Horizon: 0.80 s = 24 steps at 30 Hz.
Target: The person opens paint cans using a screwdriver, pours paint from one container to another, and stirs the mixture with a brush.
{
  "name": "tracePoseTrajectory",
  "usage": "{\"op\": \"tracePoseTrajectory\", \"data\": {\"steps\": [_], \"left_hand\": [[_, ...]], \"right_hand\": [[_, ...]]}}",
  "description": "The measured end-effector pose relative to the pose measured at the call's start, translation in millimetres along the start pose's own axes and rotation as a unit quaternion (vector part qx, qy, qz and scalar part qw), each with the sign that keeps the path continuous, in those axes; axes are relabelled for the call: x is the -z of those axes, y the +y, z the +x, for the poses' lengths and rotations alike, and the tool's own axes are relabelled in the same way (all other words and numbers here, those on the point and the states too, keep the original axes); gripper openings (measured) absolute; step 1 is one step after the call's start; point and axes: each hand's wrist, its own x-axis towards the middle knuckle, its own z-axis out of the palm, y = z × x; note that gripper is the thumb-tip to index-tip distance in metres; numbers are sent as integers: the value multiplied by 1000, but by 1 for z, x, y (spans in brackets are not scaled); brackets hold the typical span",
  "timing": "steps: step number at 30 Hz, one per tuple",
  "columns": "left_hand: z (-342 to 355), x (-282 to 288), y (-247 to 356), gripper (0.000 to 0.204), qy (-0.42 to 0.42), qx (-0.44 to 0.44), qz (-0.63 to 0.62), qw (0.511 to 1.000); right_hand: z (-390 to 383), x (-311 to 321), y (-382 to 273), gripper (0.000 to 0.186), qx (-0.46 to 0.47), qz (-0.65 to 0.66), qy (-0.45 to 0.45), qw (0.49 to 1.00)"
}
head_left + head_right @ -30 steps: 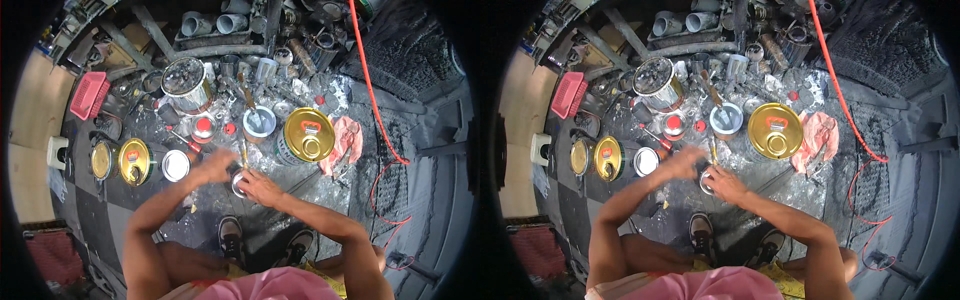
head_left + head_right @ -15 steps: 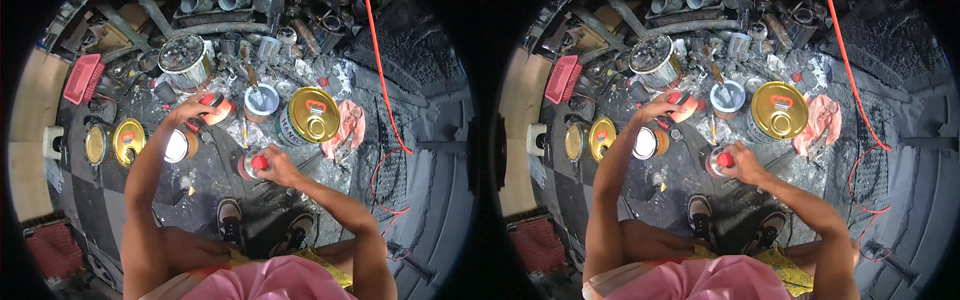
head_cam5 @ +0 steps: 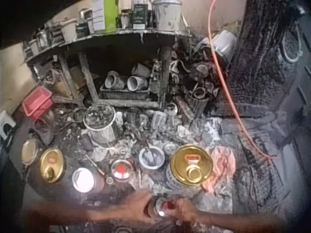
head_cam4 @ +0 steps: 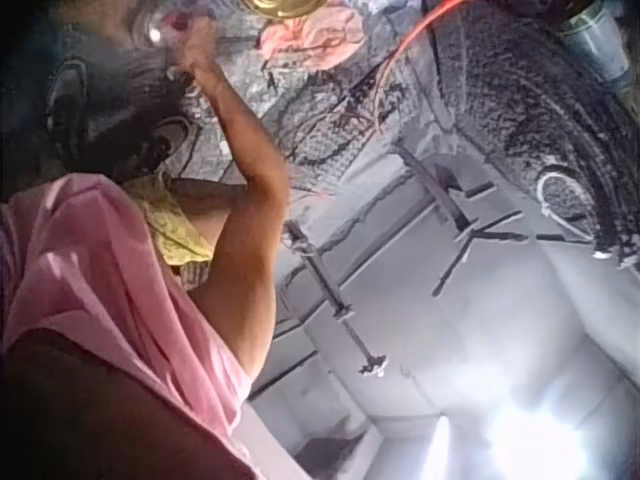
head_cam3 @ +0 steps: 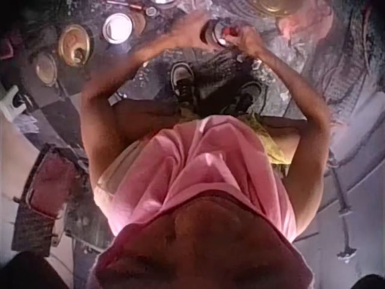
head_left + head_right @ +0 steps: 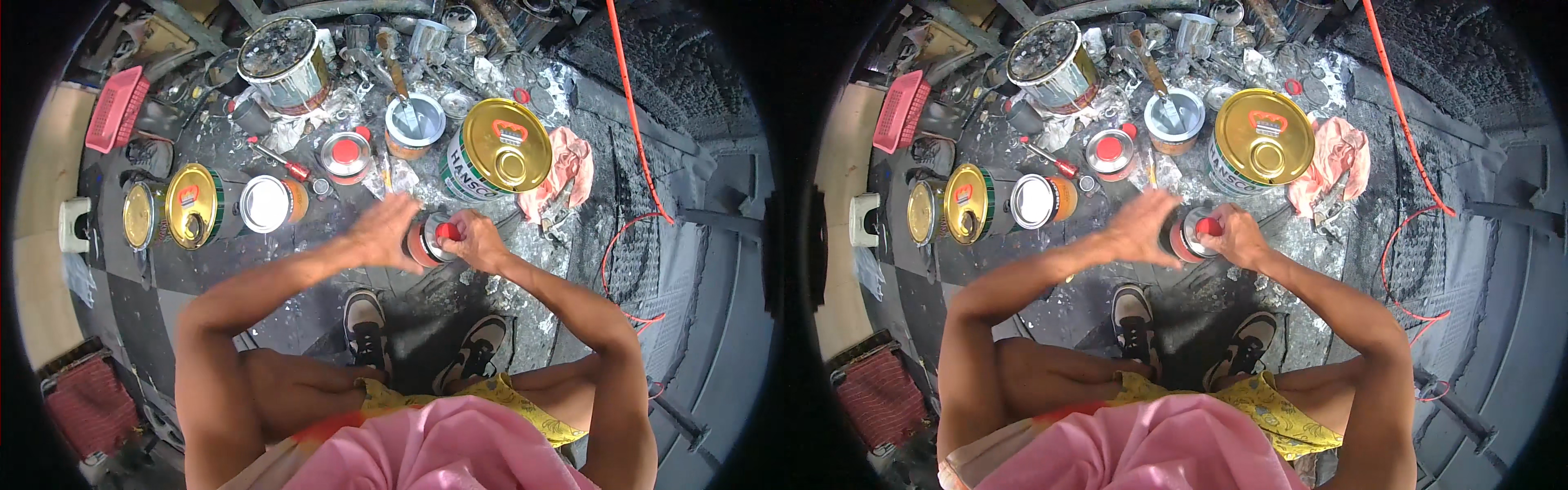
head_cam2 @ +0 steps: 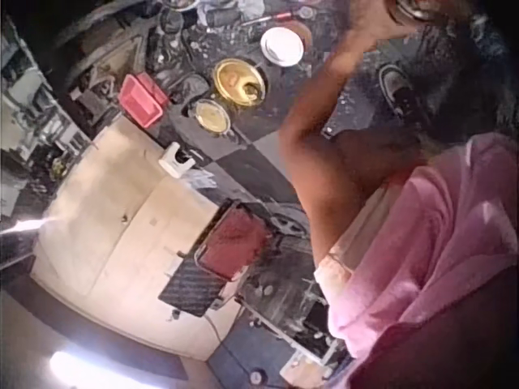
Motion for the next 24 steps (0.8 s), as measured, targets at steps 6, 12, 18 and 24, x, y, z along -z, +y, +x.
{"op": "tracePoseTrajectory", "data": {"steps": [6, 12, 18, 24], "left_hand": [[19, -62, 1, 96, -39, 55, -104, 992], [25, -62, 1, 90, -6, -20, -89, 996], [28, -55, 7, 85, -22, 8, -78, 997], [31, -54, 13, 87, -62, 31, -66, 995]], "right_hand": [[-8, 1, 1, 54, 137, -96, -24, 986], [-21, 14, -5, 60, 287, -216, -43, 932], [-12, 13, -23, 63, -157, 10, -110, 981], [-20, 6, 2, 41, 66, -134, -31, 988]]}}
